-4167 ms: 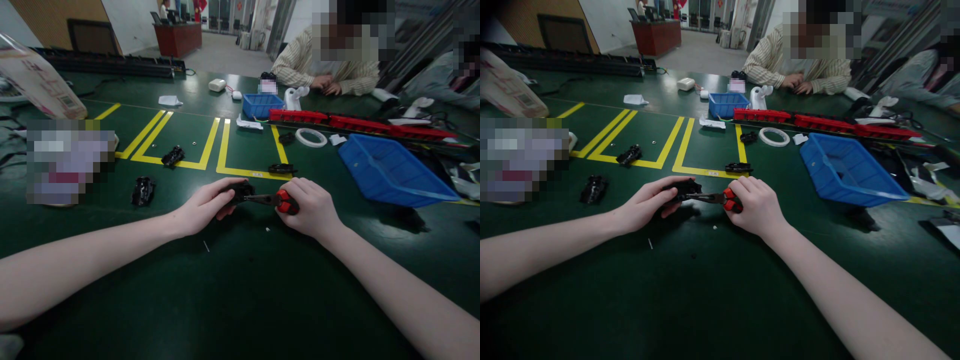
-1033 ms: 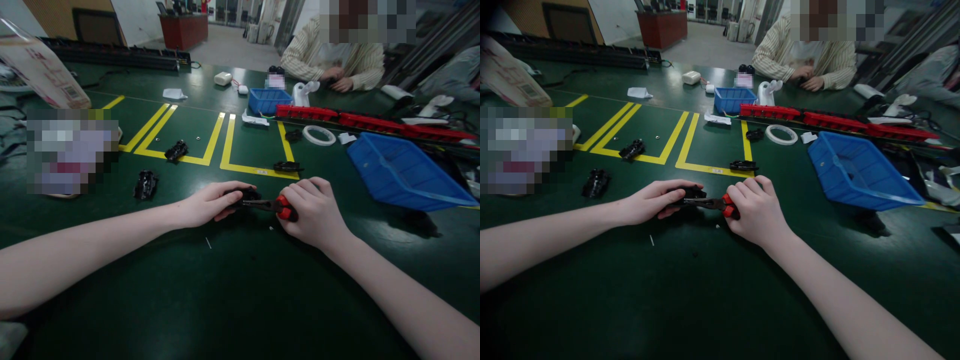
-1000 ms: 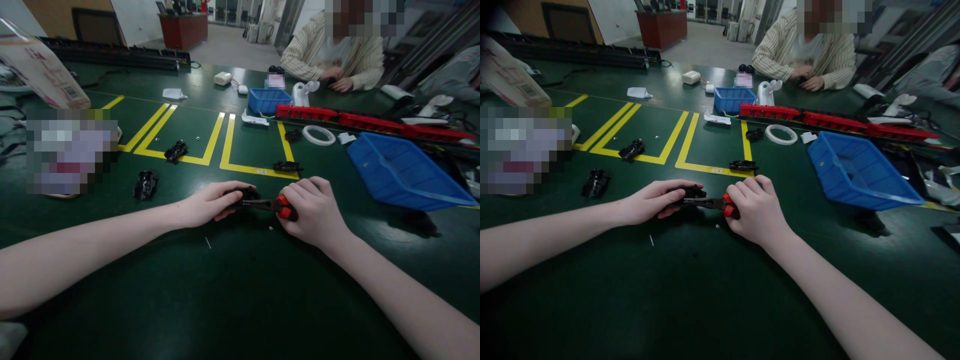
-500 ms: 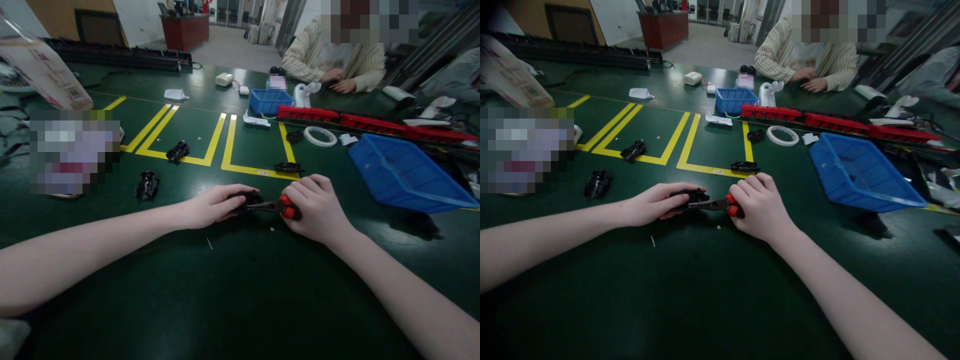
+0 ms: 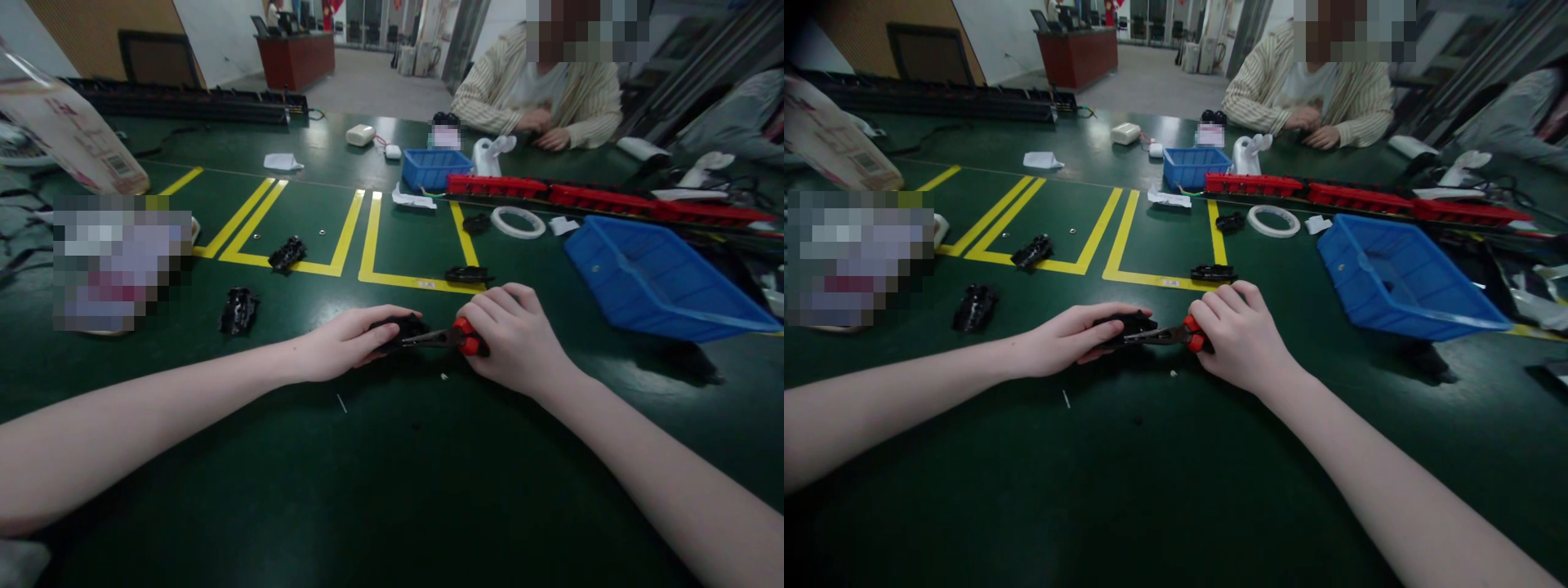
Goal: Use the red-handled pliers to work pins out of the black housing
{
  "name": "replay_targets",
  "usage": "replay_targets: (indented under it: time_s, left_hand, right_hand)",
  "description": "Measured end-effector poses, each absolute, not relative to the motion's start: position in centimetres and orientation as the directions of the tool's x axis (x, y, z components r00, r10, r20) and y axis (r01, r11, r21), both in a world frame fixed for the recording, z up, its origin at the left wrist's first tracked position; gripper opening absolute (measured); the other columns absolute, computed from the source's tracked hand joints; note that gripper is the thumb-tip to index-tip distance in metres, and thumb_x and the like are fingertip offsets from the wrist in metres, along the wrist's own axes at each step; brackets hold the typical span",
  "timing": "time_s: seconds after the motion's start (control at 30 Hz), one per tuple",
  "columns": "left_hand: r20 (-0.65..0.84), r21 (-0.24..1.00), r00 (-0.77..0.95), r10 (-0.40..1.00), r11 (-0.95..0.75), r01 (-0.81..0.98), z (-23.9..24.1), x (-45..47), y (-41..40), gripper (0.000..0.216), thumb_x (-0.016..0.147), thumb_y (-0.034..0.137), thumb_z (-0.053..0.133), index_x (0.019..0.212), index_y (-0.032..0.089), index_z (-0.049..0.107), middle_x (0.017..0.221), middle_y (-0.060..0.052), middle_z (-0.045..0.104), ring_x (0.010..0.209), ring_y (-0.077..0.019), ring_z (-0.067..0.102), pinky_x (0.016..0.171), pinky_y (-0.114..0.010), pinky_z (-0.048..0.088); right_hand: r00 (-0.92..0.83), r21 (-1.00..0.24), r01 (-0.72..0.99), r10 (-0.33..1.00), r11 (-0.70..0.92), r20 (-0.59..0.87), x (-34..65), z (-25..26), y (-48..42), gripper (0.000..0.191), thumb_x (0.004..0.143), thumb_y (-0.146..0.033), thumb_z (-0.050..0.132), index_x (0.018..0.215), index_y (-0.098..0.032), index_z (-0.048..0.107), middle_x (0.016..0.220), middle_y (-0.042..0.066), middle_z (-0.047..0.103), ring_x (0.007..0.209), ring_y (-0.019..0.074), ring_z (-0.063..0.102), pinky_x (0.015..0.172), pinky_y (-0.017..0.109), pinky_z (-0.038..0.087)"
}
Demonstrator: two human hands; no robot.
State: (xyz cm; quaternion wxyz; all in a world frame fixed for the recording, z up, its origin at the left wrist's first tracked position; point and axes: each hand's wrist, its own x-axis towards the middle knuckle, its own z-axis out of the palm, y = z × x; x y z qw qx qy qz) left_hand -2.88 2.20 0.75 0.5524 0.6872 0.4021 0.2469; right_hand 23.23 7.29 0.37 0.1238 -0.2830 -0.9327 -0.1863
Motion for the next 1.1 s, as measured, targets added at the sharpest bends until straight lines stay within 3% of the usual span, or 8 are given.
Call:
replay_targets:
  time_s: [0.27, 0.43, 0.63, 1.1]
  left_hand:
    - [-0.11, 0.954, 0.558, 0.822, -0.07, 0.292, 0.54, -3.07, 2.26, 0.044, 0.101, 0.039, 0.04, 0.141, 0.021, 0.046, 0.087, -0.002, 0.057, 0.057, -0.0071, 0.048, 0.048, -0.017, 0.038]
    - [-0.127, 0.959, 0.546, 0.828, -0.037, 0.28, 0.83, -2.86, 2.21, 0.044, 0.101, 0.037, 0.041, 0.139, 0.018, 0.048, 0.076, 0.001, 0.054, 0.054, -0.0067, 0.045, 0.046, -0.017, 0.035]
    - [-0.124, 0.967, 0.543, 0.831, -0.021, 0.253, 0.81, -2.71, 2.22, 0.043, 0.1, 0.036, 0.041, 0.138, 0.017, 0.05, 0.079, -0.001, 0.057, 0.054, -0.0063, 0.045, 0.046, -0.017, 0.034]
    - [-0.117, 0.957, 0.556, 0.823, -0.057, 0.286, 0.87, -2.9, 2.15, 0.044, 0.101, 0.037, 0.04, 0.139, 0.017, 0.049, 0.082, -0.001, 0.058, 0.056, -0.0069, 0.045, 0.047, -0.017, 0.035]
  right_hand:
    - [-0.783, 0.216, 0.597, 0.502, 0.773, 0.367, 23.5, 0.29, 7.23, 0.018, 0.075, -0.025, 0.059, 0.092, -0.018, 0.06, 0.088, 0.01, 0.068, 0.088, 0.0282, 0.057, 0.086, 0.044, 0.039]
    - [-0.78, 0.17, 0.571, 0.467, 0.803, 0.416, 23.65, -0.13, 7.36, 0.022, 0.077, -0.024, 0.059, 0.097, -0.017, 0.059, 0.093, 0.011, 0.067, 0.092, 0.0279, 0.057, 0.086, 0.043, 0.041]
    - [-0.787, 0.125, 0.518, 0.415, 0.846, 0.456, 23.75, -0.48, 7.4, 0.026, 0.077, -0.021, 0.059, 0.102, -0.014, 0.059, 0.102, 0.014, 0.064, 0.094, 0.0273, 0.058, 0.081, 0.04, 0.048]
    - [-0.79, 0.069, 0.51, 0.435, 0.857, 0.431, 23.65, -0.28, 7.34, 0.02, 0.075, -0.018, 0.06, 0.094, -0.013, 0.064, 0.091, 0.014, 0.064, 0.083, 0.0257, 0.058, 0.071, 0.039, 0.05]
